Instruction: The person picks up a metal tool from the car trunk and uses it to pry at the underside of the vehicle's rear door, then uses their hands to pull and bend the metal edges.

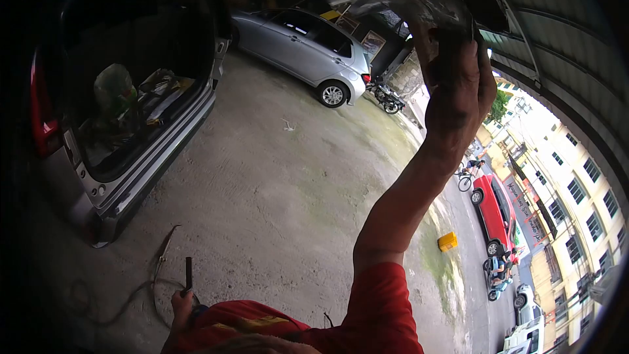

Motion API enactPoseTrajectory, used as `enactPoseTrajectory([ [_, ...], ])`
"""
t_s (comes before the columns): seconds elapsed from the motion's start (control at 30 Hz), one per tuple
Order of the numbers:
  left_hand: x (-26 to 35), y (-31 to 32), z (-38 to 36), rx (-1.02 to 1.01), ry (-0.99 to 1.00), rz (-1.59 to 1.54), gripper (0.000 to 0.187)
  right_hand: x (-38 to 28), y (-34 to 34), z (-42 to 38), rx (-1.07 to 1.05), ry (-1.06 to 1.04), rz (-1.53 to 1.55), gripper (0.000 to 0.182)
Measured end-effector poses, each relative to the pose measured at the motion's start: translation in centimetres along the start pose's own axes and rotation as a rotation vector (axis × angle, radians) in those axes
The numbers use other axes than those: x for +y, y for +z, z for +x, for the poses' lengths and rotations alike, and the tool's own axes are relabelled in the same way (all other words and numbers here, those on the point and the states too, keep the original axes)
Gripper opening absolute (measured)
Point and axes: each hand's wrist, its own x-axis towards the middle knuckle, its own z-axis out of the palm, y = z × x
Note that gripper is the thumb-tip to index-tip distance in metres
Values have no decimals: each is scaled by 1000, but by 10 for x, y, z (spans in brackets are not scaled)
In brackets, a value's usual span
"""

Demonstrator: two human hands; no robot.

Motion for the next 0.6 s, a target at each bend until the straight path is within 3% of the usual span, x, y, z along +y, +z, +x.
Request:
enactPoseTrajectory([
  [0.03, -5, 0, 7, -16, 20, -29, 37, 5, -7, 11, -179, -651, -578, 31],
  [0.1, 16, -6, -2, -62, 44, -25, 38, -1, -33, 22, -348, 29, 504, 41],
  [0.23, 61, -10, 27, -162, 56, -9, 41, 5, -21, 45, -243, 6, 384, 48],
  [0.27, 74, -8, 37, -213, 69, -114, 40, 19, -19, 51, -92, -334, -303, 46],
  [0.3, 108, -18, 35, -171, 154, -131, 37, 13, -7, 54, -106, -338, -315, 46],
  [0.37, 128, -5, 47, -176, 272, -207, 34, -2, 16, 57, 230, -517, -828, 42],
  [0.4, 148, -5, 51, -192, 272, -215, 34, 7, 17, 70, 290, -271, -522, 44],
  [0.57, 251, -11, 31, -392, 357, -394, 29, 15, 17, 85, -35, -370, -414, 61],
  [0.6, 261, -5, 28, -413, 340, -377, 30, 13, 15, 87, -97, -429, -593, 66],
])
